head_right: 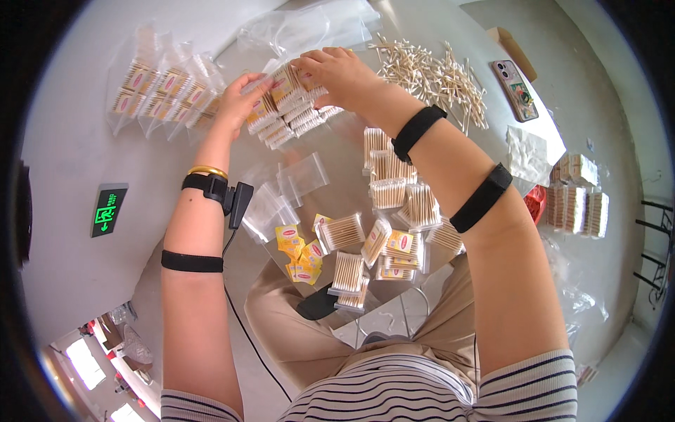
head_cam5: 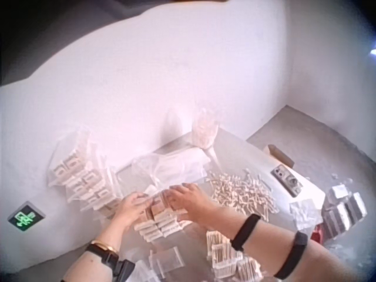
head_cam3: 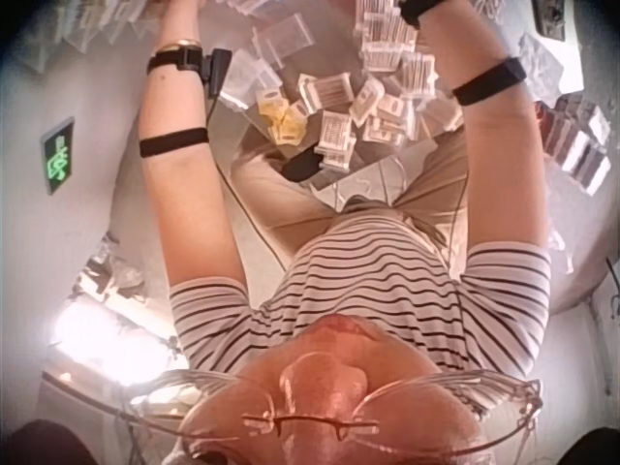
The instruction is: The person sits at a table and repeatedly packs cotton swabs into small plastic bags. They pick up a bundle of swabs, insert them into a bag, and seal it before placing it on the table. The process is repeated for multiple units.
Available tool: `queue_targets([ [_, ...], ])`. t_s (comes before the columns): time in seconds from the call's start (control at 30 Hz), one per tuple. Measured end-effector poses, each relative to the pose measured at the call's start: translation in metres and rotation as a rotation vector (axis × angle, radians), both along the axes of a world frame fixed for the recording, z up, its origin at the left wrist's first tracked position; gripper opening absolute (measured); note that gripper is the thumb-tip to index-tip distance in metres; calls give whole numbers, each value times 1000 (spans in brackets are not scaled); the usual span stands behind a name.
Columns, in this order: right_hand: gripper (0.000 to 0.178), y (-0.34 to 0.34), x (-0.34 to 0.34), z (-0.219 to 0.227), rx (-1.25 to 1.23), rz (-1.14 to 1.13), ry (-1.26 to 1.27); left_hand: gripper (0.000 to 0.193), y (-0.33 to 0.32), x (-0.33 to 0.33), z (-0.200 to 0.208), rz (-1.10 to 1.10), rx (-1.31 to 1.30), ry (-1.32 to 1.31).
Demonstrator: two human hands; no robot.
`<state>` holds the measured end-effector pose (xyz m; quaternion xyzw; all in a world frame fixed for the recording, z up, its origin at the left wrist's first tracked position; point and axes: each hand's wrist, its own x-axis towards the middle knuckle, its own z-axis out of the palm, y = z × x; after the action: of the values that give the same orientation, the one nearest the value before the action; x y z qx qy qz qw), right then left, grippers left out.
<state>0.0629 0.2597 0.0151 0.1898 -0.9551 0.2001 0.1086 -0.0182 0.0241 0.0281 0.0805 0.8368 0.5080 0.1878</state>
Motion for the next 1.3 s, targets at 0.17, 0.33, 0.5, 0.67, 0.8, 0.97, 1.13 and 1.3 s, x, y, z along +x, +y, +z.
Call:
queue_targets([
  [0.17,87,7,-1,-1,-48,15,-34,59,-2,-2,-3,10,14,-3],
  [0.33,89,1,4,8,-26,-7,-107,65,-11,-8,-11,29,71,11],
  [0.5,92,8,11,7,-60,-47,-91,81,-13,-2,-4,206,205,-31],
  [0.67,88,13,30,17,-206,-84,-44,86,-32,21,2,458,390,-142],
  [0.8,71,37,74,27,-254,-155,8,81,-57,77,9,418,330,-74],
  [0.97,51,49,164,32,-357,-241,-121,54,-88,219,-5,321,182,31],
  [1.13,27,43,266,28,-492,-485,-287,38,-85,349,-26,53,-13,120],
  [1.3,19,24,351,18,-587,-489,-408,25,-58,404,-34,81,4,77],
])
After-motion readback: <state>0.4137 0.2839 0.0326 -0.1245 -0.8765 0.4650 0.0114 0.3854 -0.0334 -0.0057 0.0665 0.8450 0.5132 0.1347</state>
